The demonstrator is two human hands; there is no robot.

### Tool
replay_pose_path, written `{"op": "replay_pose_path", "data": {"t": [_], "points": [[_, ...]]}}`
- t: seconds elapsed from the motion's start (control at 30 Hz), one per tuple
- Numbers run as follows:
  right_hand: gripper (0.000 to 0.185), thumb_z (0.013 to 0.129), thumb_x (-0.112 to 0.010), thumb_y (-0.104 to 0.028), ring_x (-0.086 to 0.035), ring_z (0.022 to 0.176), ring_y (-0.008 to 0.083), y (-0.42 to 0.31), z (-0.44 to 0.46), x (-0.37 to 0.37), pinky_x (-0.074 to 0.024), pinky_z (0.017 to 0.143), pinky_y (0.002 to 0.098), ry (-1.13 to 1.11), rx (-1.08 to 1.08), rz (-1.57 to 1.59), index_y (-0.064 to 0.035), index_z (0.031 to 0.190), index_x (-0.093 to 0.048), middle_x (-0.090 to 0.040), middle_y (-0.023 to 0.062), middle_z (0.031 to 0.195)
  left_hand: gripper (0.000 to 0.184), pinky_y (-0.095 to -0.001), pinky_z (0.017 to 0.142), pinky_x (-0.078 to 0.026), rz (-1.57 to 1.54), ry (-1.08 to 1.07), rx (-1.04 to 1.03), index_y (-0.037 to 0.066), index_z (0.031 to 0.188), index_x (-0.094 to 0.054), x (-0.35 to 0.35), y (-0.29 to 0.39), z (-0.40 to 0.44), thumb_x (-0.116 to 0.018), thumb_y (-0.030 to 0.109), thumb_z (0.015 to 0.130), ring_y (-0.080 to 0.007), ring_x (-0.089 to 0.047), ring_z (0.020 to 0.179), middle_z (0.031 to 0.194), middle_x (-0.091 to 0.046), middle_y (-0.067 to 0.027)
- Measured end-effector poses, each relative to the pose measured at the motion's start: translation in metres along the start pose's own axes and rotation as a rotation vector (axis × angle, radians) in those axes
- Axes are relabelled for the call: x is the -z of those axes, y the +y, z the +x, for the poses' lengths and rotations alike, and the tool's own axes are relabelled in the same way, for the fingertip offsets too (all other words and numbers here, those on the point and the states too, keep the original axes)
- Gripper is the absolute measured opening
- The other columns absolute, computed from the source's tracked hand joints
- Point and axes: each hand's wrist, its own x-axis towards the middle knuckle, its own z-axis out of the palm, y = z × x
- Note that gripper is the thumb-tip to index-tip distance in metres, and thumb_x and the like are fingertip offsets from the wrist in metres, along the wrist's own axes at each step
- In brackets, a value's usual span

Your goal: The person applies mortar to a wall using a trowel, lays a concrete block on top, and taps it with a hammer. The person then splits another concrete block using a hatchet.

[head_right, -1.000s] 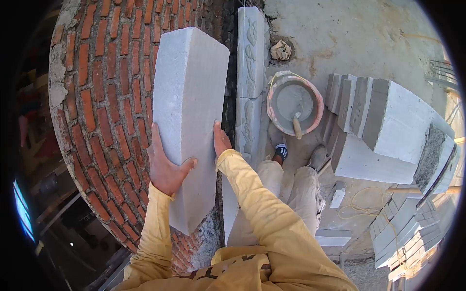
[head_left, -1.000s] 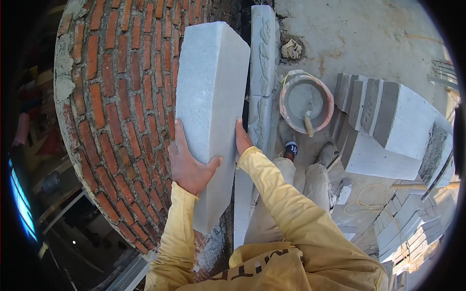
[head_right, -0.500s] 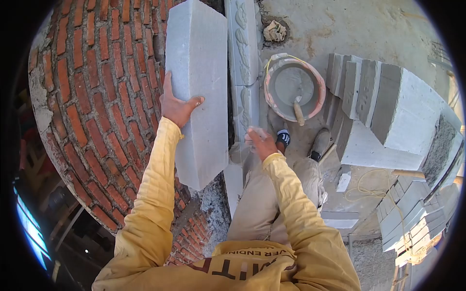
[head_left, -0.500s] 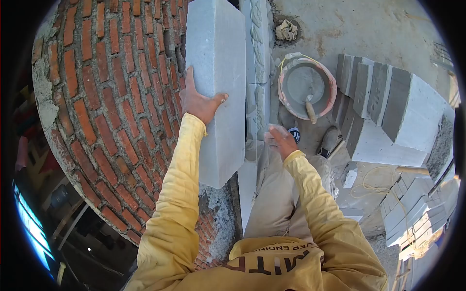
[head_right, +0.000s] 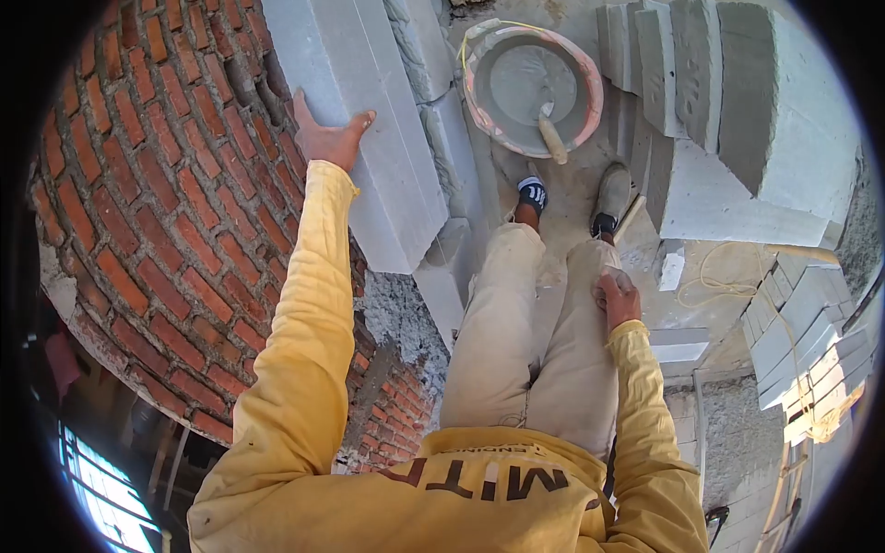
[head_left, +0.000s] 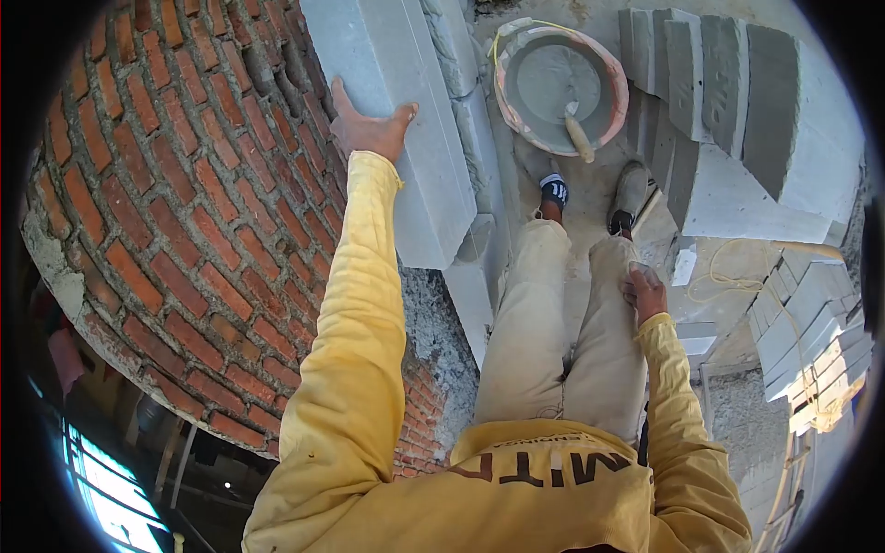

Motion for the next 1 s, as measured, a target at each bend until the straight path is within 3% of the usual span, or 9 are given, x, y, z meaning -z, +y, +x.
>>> {"op": "replay_pose_path", "data": {"t": [0.2, 0.7, 0.8, 1.0], "points": [[0.027, 0.092, -0.062, -0.025, -0.052, 0.065, 0.0073, 0.006, -0.011, -0.006, -0.0433, 0.062, 0.0211, -0.014, 0.163, -0.091, 0.0003, 0.102, -0.065, -0.061, 0.0001, 0.076, 0.115, -0.047, 0.106, -0.038, -0.013, -0.027, 0.034, 0.01, 0.15, -0.016, -0.026, -0.01, -0.01, -0.086, 0.029, 0.061, -0.0443, -0.043, 0.124, 0.136, -0.038, -0.0329], [0.026, 0.093, -0.061, -0.023, -0.056, 0.069, 0.0083, 0.006, -0.006, 0.014, -0.0453, 0.066, 0.0214, -0.011, 0.079, 0.051, -0.0018, 0.107, -0.065, -0.065, 0.0027, 0.083, 0.115, -0.0487, 0.106, -0.036, -0.044, 0.0, 0.07, 0.006, 0.149, -0.017, -0.059, -0.014, -0.04, -0.085, 0.031, 0.06, -0.0449, -0.038, 0.126, 0.137, -0.034, -0.0355], [0.026, 0.093, -0.061, -0.023, -0.056, 0.069, 0.008, 0.007, -0.006, 0.016, -0.0451, 0.066, 0.021, -0.002, 0.079, 0.064, -0.0017, 0.107, -0.065, -0.065, 0.0028, 0.083, 0.115, -0.0494, 0.105, -0.036, -0.019, 0.013, 0.033, 0.009, 0.15, -0.016, -0.064, -0.016, -0.044, -0.085, 0.03, 0.06, -0.0454, -0.04, 0.124, 0.136, -0.034, -0.0367], [0.027, 0.093, -0.061, -0.024, -0.055, 0.067, 0.0077, 0.013, -0.003, 0.02, -0.0448, 0.064, 0.0207, 0.013, 0.069, 0.064, -0.0018, 0.107, -0.065, -0.065, 0.0032, 0.083, 0.114, -0.0507, 0.105, -0.036, 0.02, -0.015, 0.149, 0.014, 0.15, -0.015, -0.065, -0.005, -0.049, -0.085, 0.03, 0.061, -0.0455, -0.042, 0.124, 0.136, -0.035, -0.0361]]}}
